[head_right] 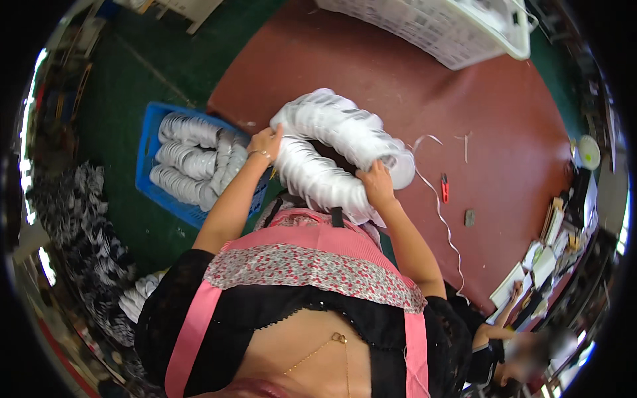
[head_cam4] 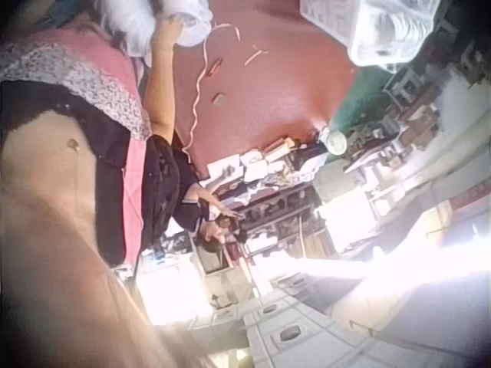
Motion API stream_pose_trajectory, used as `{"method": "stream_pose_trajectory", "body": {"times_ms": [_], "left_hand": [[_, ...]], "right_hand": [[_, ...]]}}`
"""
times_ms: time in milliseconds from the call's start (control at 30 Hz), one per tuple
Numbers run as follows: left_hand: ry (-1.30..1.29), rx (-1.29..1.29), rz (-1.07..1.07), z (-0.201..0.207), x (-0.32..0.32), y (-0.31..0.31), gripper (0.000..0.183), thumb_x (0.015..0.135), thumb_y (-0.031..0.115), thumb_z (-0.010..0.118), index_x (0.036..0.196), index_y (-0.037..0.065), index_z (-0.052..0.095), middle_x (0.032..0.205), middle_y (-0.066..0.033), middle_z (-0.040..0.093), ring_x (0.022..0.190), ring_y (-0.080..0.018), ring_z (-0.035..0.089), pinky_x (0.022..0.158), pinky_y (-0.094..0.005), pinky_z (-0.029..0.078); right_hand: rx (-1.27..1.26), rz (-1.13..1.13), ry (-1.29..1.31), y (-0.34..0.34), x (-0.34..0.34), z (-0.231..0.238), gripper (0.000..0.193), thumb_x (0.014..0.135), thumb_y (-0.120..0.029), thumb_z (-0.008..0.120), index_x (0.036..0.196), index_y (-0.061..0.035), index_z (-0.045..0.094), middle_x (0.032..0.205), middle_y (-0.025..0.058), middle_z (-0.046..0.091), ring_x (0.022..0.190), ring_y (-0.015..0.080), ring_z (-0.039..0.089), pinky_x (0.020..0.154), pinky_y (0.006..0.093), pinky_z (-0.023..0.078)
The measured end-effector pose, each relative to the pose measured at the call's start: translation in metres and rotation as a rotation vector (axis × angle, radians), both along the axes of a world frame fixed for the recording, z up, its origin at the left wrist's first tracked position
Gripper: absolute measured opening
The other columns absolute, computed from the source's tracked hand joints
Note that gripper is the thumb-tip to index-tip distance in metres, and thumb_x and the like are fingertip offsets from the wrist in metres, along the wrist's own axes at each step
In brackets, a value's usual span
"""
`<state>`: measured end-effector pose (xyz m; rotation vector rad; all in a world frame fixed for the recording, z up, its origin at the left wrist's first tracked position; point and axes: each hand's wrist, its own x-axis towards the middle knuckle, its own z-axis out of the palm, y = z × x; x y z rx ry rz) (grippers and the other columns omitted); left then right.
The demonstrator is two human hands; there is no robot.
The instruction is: Sorting, stacking, and tying bundles of white shoe components in a factory.
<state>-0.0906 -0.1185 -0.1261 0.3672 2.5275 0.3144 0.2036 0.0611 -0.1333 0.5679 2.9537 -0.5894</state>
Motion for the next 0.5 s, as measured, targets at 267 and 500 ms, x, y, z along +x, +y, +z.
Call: {"method": "stream_pose_trajectory", "body": {"times_ms": [267, 500], "left_hand": [[0.132, 0.513, 0.104, -0.078, 0.019, -0.066, 0.060, 0.095, 0.060, 0.039, 0.116, 0.006, 0.054, 0.120, -0.0257, 0.055, 0.115, -0.0414, 0.050, 0.100, -0.0480, 0.039], [-0.219, 0.452, 0.055, -0.100, 0.160, -0.260, 0.025, 0.094, 0.032, 0.055, 0.101, 0.010, 0.062, 0.099, -0.0178, 0.067, 0.097, -0.0369, 0.063, 0.083, -0.0446, 0.050]], "right_hand": [[0.053, 0.037, 0.023, -0.001, -0.004, 0.001, 0.026, 0.078, -0.007, 0.061, 0.098, -0.0169, 0.073, 0.101, 0.0212, 0.053, 0.100, 0.0399, 0.054, 0.084, 0.0427, 0.049], [0.287, 0.117, -0.093, 0.006, -0.002, -0.020, 0.031, 0.080, -0.009, 0.059, 0.106, -0.0226, 0.071, 0.104, 0.0162, 0.056, 0.104, 0.0362, 0.053, 0.086, 0.0428, 0.047]]}}
